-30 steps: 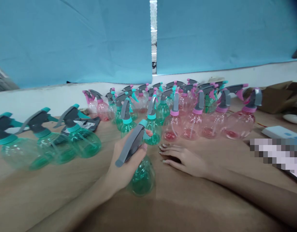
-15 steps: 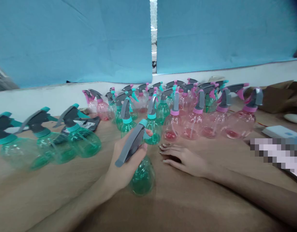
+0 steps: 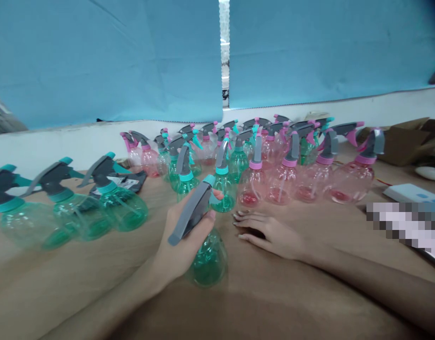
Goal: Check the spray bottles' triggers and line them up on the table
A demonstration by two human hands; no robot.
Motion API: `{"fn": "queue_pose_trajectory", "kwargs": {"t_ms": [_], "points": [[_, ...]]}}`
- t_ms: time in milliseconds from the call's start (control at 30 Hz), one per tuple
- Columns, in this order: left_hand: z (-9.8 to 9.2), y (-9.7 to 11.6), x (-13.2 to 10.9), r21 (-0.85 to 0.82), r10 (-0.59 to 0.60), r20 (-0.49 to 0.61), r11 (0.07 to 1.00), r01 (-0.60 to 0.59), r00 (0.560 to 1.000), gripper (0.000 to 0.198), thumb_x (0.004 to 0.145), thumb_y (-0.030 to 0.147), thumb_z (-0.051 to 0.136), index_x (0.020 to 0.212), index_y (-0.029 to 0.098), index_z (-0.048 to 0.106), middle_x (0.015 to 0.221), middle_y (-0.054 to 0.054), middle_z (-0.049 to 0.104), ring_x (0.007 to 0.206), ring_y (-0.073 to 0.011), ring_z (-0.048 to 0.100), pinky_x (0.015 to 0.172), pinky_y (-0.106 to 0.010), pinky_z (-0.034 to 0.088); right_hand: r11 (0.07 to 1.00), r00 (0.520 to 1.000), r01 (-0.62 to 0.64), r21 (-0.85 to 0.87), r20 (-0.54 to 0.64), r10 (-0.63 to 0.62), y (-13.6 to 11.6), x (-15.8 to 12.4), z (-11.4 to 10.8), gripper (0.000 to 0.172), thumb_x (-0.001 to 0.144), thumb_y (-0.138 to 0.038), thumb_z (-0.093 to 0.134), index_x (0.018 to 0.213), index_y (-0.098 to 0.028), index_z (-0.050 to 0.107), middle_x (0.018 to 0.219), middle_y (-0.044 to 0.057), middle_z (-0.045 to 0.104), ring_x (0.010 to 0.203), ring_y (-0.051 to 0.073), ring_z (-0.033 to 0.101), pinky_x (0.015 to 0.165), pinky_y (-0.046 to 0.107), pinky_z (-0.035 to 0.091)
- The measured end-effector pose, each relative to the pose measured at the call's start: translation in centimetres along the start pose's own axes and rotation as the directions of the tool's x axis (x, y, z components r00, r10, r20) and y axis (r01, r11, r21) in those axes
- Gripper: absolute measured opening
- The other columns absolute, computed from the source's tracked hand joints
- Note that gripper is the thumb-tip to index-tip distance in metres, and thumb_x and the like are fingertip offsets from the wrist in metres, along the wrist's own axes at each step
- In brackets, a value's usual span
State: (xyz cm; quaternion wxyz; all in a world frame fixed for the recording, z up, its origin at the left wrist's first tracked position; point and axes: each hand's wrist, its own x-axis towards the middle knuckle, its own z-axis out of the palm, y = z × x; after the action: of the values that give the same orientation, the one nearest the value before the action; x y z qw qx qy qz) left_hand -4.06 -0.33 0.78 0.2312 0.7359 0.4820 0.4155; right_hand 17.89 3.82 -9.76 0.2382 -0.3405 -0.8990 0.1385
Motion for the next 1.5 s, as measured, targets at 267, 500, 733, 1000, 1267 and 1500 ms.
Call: {"fn": "queue_pose_trajectory", "kwargs": {"t_ms": [267, 500, 733, 1000, 1267, 1500], "points": [[-0.1, 0.6, 0.1, -0.044, -0.086, 0.06, 0.995, 0.088, 0.995, 0.033, 0.08, 0.025, 0.05, 0.112, 0.027, 0.057, 0.046, 0.009, 0.039, 0.041, -0.0131, 0.046, 0.05, -0.026, 0.042, 1.0, 1.0, 0.002, 0.019, -0.006, -0.002, -0.1, 0.0, 0.0, 0.035, 0.094, -0.04, 0.045, 0.12, -0.021, 0.057, 0.128, 0.007, 0.058, 0.12, 0.021, 0.051, 0.103, 0.041, 0.04], [0.1, 0.1, 0.2, -0.084, -0.066, 0.067, 0.994, 0.071, 0.996, 0.032, 0.081, 0.026, 0.048, 0.112, 0.028, 0.057, 0.051, 0.007, 0.04, 0.044, -0.0132, 0.041, 0.05, -0.026, 0.038, 1.0, 1.0, 0.001, 0.029, -0.011, -0.001, 0.1, 0.0, 0.2, 0.035, 0.093, -0.04, 0.046, 0.12, -0.021, 0.057, 0.126, 0.005, 0.06, 0.119, 0.021, 0.052, 0.102, 0.04, 0.04], [1.0, -0.1, 0.4, -0.085, -0.077, 0.094, 0.993, 0.085, 0.993, 0.022, 0.079, 0.028, 0.049, 0.098, 0.029, 0.058, 0.055, 0.006, 0.045, 0.047, -0.014, 0.043, 0.052, -0.028, 0.039, 0.998, 0.999, 0.031, 0.053, -0.035, -0.029, 0.1, 0.1, 0.4, 0.033, 0.092, -0.036, 0.049, 0.12, -0.02, 0.058, 0.123, 0.007, 0.062, 0.119, 0.02, 0.052, 0.103, 0.038, 0.04], [1.3, 1.0, 1.2, -0.08, 0.006, 0.087, 0.997, 0.001, 0.996, 0.009, 0.074, 0.023, 0.046, 0.078, 0.025, 0.054, 0.068, 0.002, 0.054, 0.063, -0.0167, 0.052, 0.06, -0.029, 0.043, 0.997, 0.998, 0.042, 0.066, -0.045, -0.039, 0.2, 0.2, 0.3, 0.032, 0.092, -0.034, 0.049, 0.12, -0.021, 0.057, 0.123, 0.007, 0.062, 0.122, 0.021, 0.05, 0.102, 0.04, 0.04], [1.4, 1.0, 1.1, -0.057, -0.038, 0.079, 0.997, 0.043, 0.996, 0.02, 0.076, 0.022, 0.049, 0.092, 0.027, 0.059, 0.067, 0.003, 0.06, 0.058, -0.0166, 0.055, 0.06, -0.03, 0.046, 0.998, 0.998, 0.039, 0.056, -0.046, -0.036, 0.1, 0.1, 0.3, 0.031, 0.093, -0.034, 0.048, 0.119, -0.021, 0.058, 0.123, 0.007, 0.062, 0.121, 0.021, 0.051, 0.102, 0.04, 0.041], [1.8, 1.3, 1.0, -0.061, -0.113, 0.077, 0.991, 0.118, 0.991, 0.037, 0.078, 0.022, 0.05, 0.113, 0.029, 0.056, 0.06, 0.004, 0.058, 0.047, -0.0157, 0.051, 0.051, -0.029, 0.044, 0.999, 0.999, 0.03, 0.045, -0.044, -0.028, -0.1, 0.1, 0.1, 0.031, 0.093, -0.034, 0.049, 0.118, -0.018, 0.058, 0.123, 0.007, 0.062, 0.121, 0.02, 0.05, 0.103, 0.037, 0.039]]}}
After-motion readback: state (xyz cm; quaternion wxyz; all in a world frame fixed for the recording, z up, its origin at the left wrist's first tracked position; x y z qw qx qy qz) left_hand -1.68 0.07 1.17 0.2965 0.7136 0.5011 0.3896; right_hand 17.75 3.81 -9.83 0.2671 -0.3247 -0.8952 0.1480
